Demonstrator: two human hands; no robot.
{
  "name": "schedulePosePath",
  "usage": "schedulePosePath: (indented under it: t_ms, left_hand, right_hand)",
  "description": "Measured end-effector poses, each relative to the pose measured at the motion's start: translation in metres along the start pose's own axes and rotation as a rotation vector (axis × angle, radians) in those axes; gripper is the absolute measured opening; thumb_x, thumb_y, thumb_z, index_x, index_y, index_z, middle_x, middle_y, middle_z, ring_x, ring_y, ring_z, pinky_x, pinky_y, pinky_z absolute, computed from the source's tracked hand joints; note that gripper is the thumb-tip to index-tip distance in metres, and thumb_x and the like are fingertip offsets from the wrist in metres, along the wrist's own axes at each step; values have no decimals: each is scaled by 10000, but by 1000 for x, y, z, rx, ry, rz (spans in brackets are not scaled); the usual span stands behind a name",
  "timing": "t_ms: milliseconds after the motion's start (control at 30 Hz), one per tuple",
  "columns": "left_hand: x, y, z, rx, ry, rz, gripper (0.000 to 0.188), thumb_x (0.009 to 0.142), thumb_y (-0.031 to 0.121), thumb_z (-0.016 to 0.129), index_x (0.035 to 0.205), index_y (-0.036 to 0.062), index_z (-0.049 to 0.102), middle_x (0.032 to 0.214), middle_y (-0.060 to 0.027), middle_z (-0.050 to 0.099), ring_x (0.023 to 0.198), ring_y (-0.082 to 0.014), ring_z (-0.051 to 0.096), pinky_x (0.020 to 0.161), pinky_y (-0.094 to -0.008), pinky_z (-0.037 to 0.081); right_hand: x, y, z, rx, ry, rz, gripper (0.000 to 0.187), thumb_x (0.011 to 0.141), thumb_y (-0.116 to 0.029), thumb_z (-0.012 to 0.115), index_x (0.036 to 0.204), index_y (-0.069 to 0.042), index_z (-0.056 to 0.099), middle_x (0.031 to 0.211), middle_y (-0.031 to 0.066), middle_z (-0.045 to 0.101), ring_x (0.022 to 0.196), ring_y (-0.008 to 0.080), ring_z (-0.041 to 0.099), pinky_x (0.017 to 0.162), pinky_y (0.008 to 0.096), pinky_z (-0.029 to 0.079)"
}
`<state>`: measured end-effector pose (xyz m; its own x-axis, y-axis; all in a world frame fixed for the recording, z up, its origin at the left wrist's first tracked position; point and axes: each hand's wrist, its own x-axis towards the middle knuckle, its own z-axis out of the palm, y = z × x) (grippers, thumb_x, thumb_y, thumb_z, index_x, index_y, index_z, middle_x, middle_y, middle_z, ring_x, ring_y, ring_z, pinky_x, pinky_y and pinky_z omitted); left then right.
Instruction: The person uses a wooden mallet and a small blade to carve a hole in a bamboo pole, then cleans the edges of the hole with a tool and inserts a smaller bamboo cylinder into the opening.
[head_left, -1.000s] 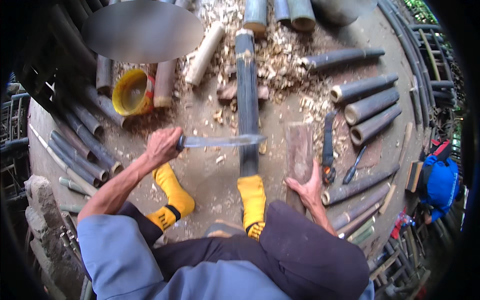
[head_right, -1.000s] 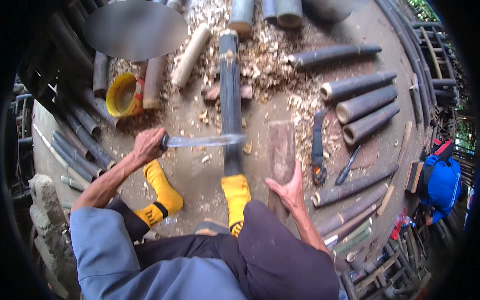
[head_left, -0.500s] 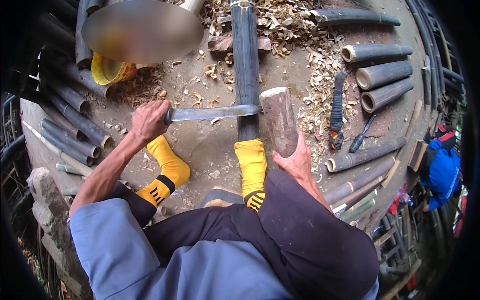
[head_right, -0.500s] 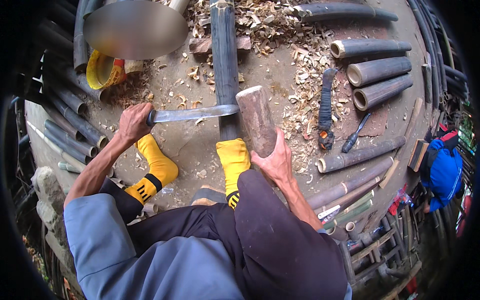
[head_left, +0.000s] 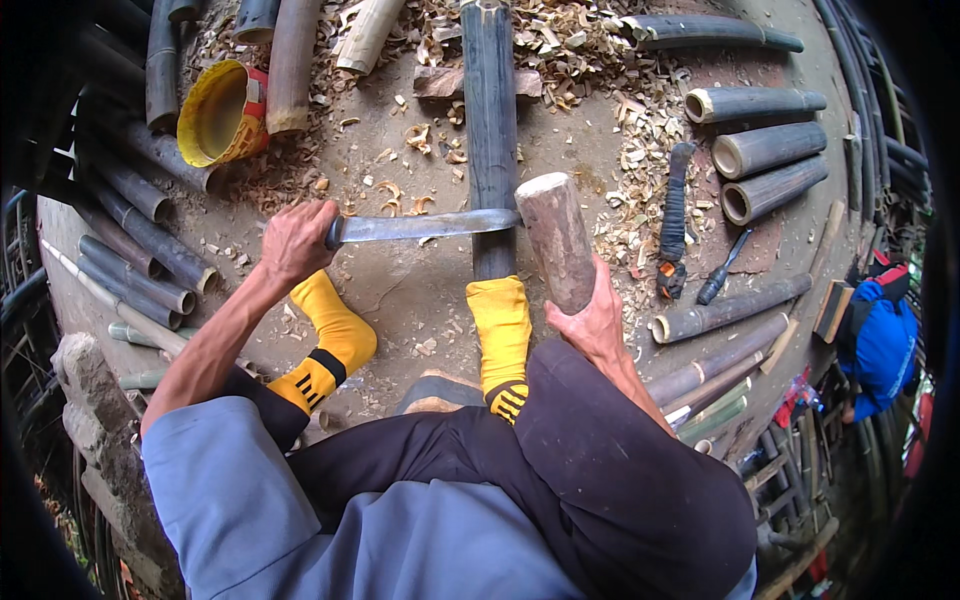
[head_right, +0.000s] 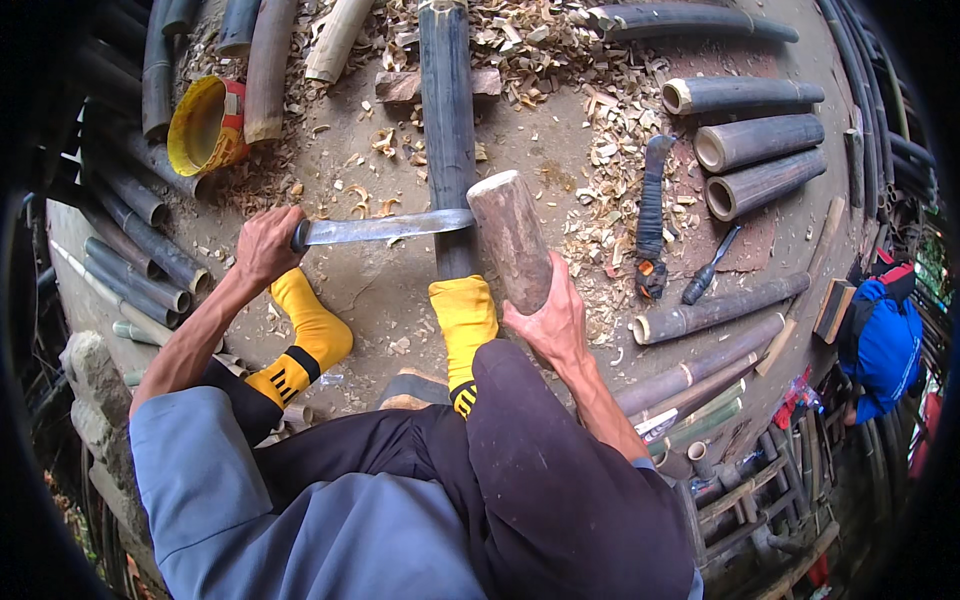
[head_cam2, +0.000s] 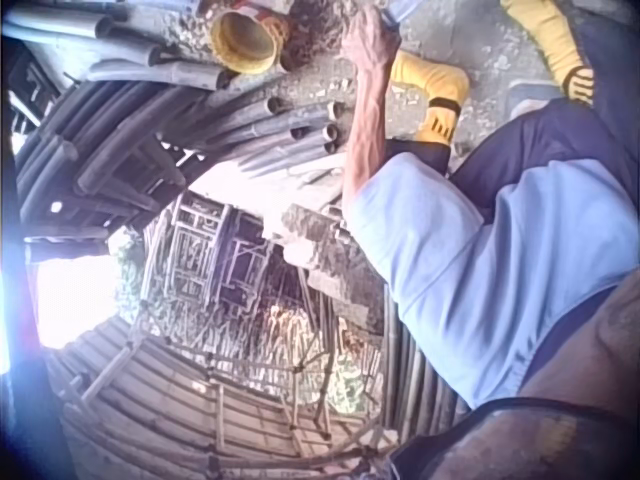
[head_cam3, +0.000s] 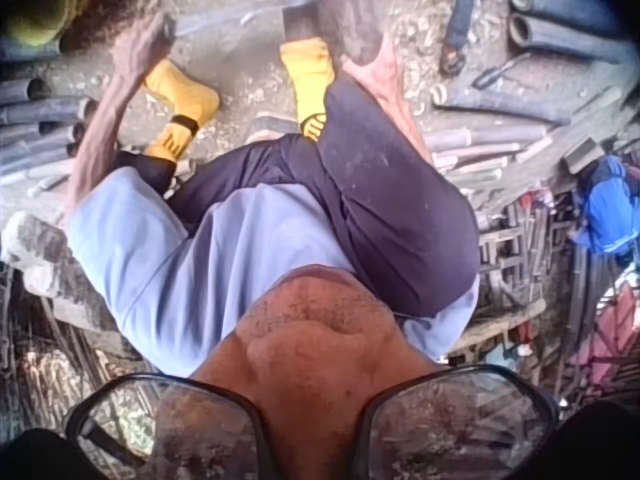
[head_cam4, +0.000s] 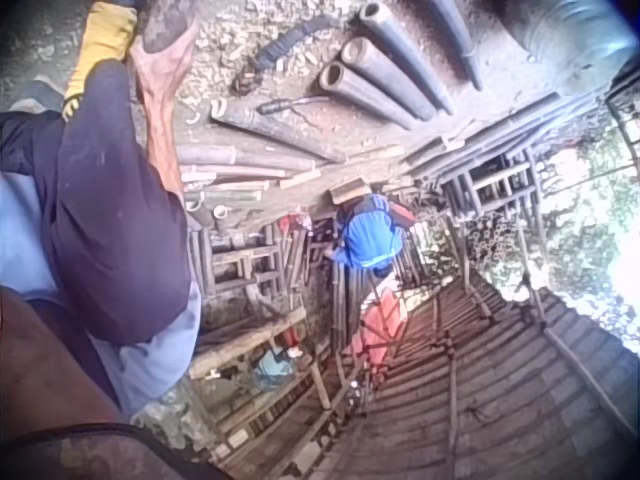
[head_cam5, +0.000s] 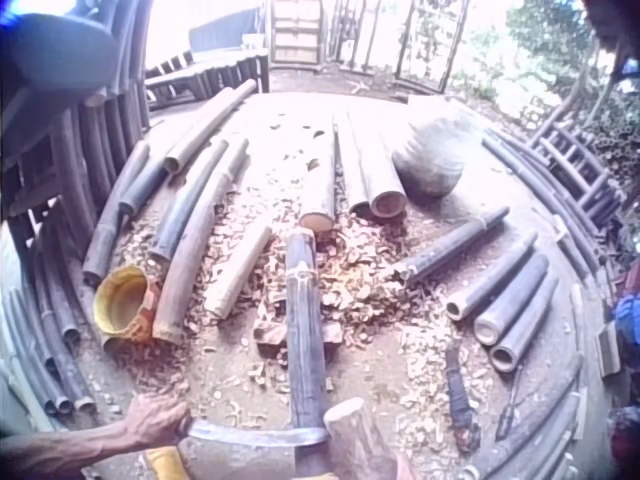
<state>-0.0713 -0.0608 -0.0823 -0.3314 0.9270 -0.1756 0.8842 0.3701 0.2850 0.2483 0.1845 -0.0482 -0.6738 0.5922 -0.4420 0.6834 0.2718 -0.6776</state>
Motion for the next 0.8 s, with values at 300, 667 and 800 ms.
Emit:
schedulePosePath:
  t_ms: [300, 667, 800]
  left_hand:
    - [2, 2, -3, 49, -28, 6, 187, 702, 127, 624, 828, 93, 489, 689, -76, 549, 660, -265, 591, 601, -386, 469]
    - [2, 3, -3, 47, -16, 5, 197, 704, 134, 630, 836, 92, 491, 694, -74, 547, 668, -260, 590, 614, -382, 468]
    - [1, 1, -2, 58, -36, 2, 202, 703, 136, 633, 837, 90, 489, 701, -72, 547, 676, -257, 591, 616, -383, 468]
  right_hand:
    - [3, 13, 2, -63, 8, -54, 853, 613, -188, 769, 1308, 29, 324, 1106, 293, 551, 1005, 420, 577, 866, 428, 481]
    - [5, 12, -3, -84, -11, -62, 864, 625, -193, 767, 1321, 35, 309, 1109, 305, 548, 999, 431, 575, 862, 430, 482]
    - [6, 14, -3, -129, 12, -92, 844, 616, -155, 768, 1315, 16, 328, 1090, 266, 575, 997, 377, 601, 866, 395, 488]
